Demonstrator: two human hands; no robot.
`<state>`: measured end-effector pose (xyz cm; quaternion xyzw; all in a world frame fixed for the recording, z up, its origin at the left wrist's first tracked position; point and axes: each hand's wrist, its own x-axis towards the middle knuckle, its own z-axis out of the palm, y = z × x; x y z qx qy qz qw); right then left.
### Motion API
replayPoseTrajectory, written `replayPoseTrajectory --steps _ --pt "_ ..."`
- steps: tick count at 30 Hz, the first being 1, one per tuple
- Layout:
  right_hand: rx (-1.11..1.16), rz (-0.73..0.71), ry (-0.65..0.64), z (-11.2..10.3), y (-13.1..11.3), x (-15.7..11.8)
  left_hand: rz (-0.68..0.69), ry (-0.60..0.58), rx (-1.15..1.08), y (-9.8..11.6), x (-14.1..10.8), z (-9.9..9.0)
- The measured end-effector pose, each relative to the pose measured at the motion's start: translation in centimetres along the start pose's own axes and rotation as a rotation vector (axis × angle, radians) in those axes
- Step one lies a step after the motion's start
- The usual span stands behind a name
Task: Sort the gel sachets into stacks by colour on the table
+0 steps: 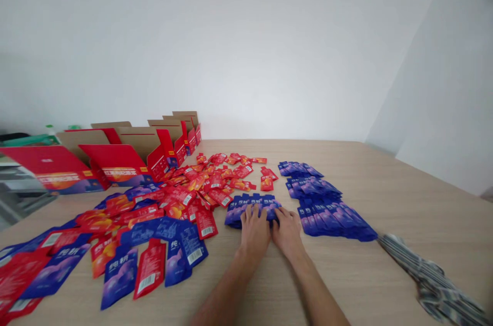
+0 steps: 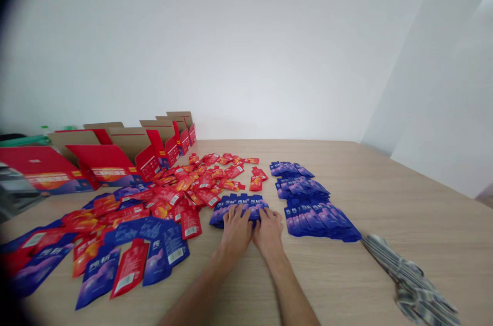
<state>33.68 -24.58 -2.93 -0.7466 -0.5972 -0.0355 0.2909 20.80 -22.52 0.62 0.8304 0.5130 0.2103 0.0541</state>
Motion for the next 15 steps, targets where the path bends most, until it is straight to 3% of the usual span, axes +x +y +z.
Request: replayPoseTrajectory --steps 3,9,15 --pt "0.039 -0.061 0.062 0.4 -1.4 -0.4 -0.05 0.049 0.03 -1.4 -0.9 -1.8" --pt "0.136 -0.213 0.099 1.0 -5.5 -1.8 -0.258 0.1 0.196 -6.2 -3.4 -5.2" --pt "0.23 -0.327 -0.012 1.4 -10.5 -3.4 -0.385 0.123 0.326 -9.1 -6.2 -5.6"
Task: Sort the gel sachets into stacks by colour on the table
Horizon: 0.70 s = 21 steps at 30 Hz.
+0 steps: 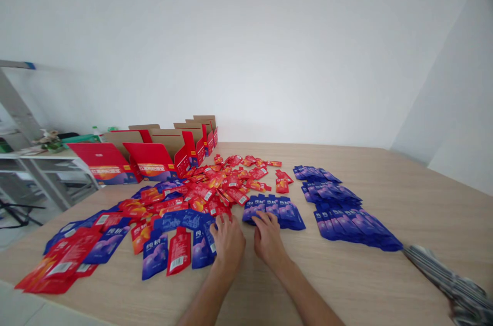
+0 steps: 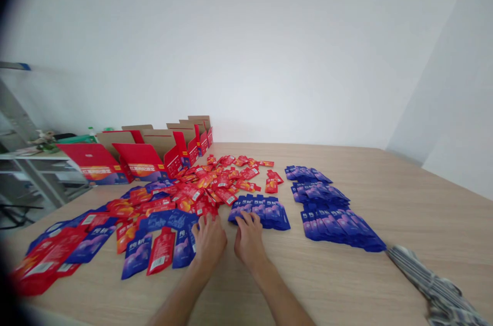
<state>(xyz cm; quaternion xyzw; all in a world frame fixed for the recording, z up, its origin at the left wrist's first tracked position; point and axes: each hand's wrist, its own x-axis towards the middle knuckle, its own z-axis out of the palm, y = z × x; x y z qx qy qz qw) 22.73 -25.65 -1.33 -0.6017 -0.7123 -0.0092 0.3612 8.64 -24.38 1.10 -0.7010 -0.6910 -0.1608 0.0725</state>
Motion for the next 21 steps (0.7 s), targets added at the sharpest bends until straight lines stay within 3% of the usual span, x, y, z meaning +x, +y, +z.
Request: replayPoseTrajectory --steps 6,14,21 --pt "0.061 -0.029 -0.042 1.1 -2.4 -0.3 -0.081 0.012 0.061 -1.3 -0.9 0.8" --pt "0.124 -0.026 -0.068 1.0 -1.9 -0.8 -0.097 -0.013 0.084 -1.8 -0.6 1.4" --pt "0.157 -0.019 -0.081 0.5 -1.8 -0.8 -0.158 -0.077 0.0 -2.0 -0.1 0.0"
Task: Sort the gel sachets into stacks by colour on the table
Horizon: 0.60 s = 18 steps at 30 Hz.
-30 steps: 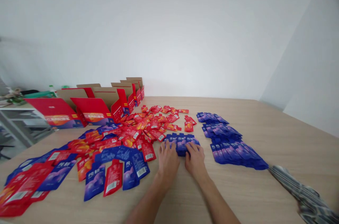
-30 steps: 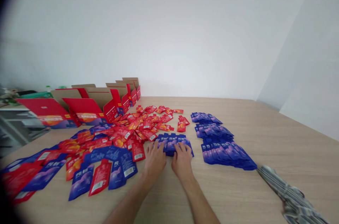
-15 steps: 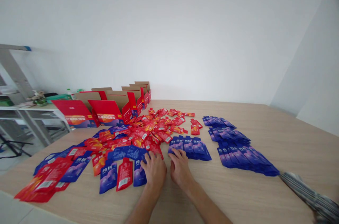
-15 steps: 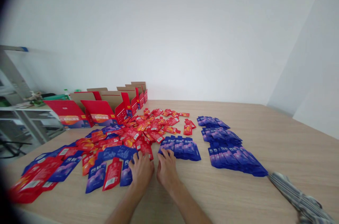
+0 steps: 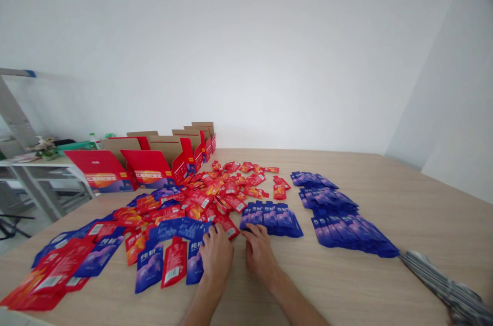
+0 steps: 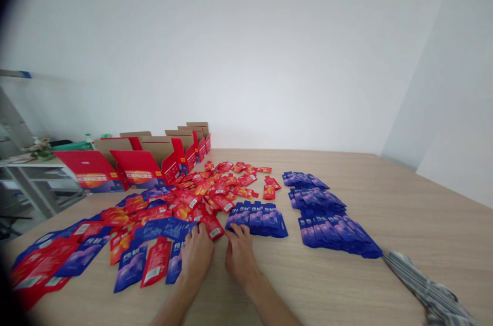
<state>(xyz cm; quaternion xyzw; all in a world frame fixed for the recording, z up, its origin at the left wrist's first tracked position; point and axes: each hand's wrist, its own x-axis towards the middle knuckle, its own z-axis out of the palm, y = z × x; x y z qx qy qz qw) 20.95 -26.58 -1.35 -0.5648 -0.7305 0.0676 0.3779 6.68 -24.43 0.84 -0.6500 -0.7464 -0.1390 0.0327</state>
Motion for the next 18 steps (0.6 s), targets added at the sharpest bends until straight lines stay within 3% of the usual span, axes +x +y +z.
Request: replayPoseTrajectory --steps 6,11,15,18 --pt "0.008 0.027 0.006 0.3 0.5 0.0 -0.01 -0.044 -0.089 -2.0 1.1 -2.6" --pt "0.051 0.009 0.057 0.7 1.0 0.2 -0.001 0.091 -0.247 -1.7 1.4 -4.1" --pt "0.233 0.05 0.13 0.7 1.4 0.6 0.055 0.143 -0.578 0.1 2.1 -2.7" --pt "0.413 0.243 0.141 0.1 1.5 1.0 0.059 0.043 -0.932 1.5 2.7 -0.6"
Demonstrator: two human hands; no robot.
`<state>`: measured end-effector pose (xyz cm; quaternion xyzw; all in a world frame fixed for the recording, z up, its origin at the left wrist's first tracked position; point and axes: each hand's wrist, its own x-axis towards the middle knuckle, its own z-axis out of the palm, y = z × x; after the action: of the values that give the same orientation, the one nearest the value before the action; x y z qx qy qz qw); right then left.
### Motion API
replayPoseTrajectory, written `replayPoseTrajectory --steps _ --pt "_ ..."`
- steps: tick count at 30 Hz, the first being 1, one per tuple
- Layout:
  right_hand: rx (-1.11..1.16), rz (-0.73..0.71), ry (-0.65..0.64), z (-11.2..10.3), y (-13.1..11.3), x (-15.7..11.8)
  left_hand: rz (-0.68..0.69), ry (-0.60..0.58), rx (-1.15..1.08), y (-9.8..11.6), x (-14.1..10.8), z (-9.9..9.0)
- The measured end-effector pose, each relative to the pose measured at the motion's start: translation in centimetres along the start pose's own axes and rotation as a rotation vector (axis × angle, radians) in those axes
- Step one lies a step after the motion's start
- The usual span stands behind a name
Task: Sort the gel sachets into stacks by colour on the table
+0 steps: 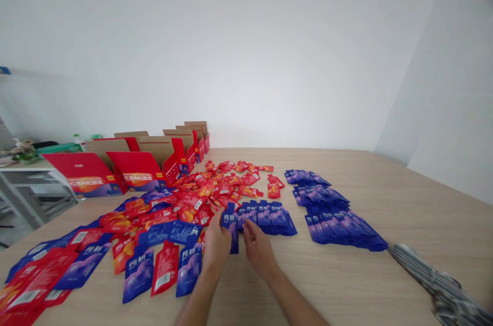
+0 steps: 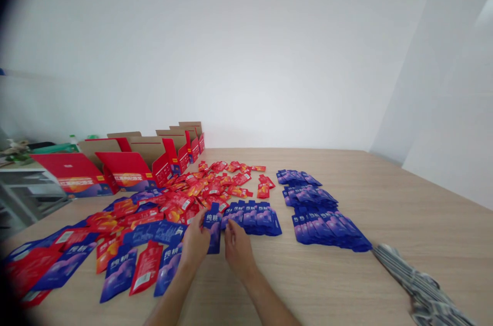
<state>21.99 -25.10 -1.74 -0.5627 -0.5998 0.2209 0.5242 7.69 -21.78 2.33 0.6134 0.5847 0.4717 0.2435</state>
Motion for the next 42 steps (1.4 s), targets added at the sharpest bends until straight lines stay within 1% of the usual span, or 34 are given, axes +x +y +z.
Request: replayPoseTrajectory --steps 2,5,7,9,12,15,17,19,22,26,29,32,34,36,38,40,42 --pt "0.13 0.12 -0.015 -0.5 -0.3 0.2 -0.063 -0.073 -0.259 -0.5 0.2 1.3" --pt "0.254 0.187 -0.078 -1.2 -0.9 0.4 -0.153 -0.126 -0.561 -0.6 0.2 2.6" --pt "0.269 0.195 -0.111 -1.6 -1.1 0.5 -0.203 -0.133 -0.664 -0.4 0.1 2.9" --pt "0.272 0.196 -0.12 -1.9 -1.1 0.5 -0.243 -0.151 -0.686 -0.1 0.3 2.9" --pt "0.252 0.198 -0.125 -2.0 -0.9 0.5 -0.268 -0.16 -0.591 0.2 1.0 3.0" --pt "0.221 0.201 -0.118 -1.9 -0.9 0.5 -0.27 -0.117 -0.484 0.3 1.9 3.5" --pt "0.209 0.205 -0.092 -1.9 -1.0 0.3 -0.281 -0.093 -0.47 0.4 2.3 4.0" --pt "0.211 0.212 -0.073 -2.0 -1.1 0.1 -0.298 -0.099 -0.509 0.4 2.5 4.4" --pt "0.254 0.233 -0.047 -2.6 -1.0 0.2 -0.336 -0.187 -0.597 0.5 2.2 4.5" --pt "0.286 0.264 0.039 -3.5 -0.4 1.0 -0.43 -0.335 -0.643 0.6 1.1 4.2" --pt "0.259 0.272 0.065 -3.7 0.2 1.7 -0.378 -0.392 -0.675 0.7 0.6 4.5" --pt "0.162 0.242 0.088 -3.7 0.9 2.0 -0.295 -0.356 -0.667 0.7 1.3 5.6" --pt "0.025 0.167 0.129 -4.0 1.3 2.1 -0.26 -0.337 -0.606 0.5 2.3 6.6" --pt "-0.128 0.053 0.189 -4.6 1.7 2.2 -0.235 -0.32 -0.515 0.3 3.3 7.6" --pt "-0.256 -0.05 0.243 -5.4 2.1 2.4 -0.206 -0.311 -0.385 0.1 3.9 8.4" --pt "-0.345 -0.088 0.28 -6.2 2.5 2.6 -0.165 -0.3 -0.203 -0.1 4.1 9.0" --pt "-0.407 -0.084 0.289 -6.8 2.9 2.8 -0.102 -0.283 -0.012 -0.2 3.9 9.2"
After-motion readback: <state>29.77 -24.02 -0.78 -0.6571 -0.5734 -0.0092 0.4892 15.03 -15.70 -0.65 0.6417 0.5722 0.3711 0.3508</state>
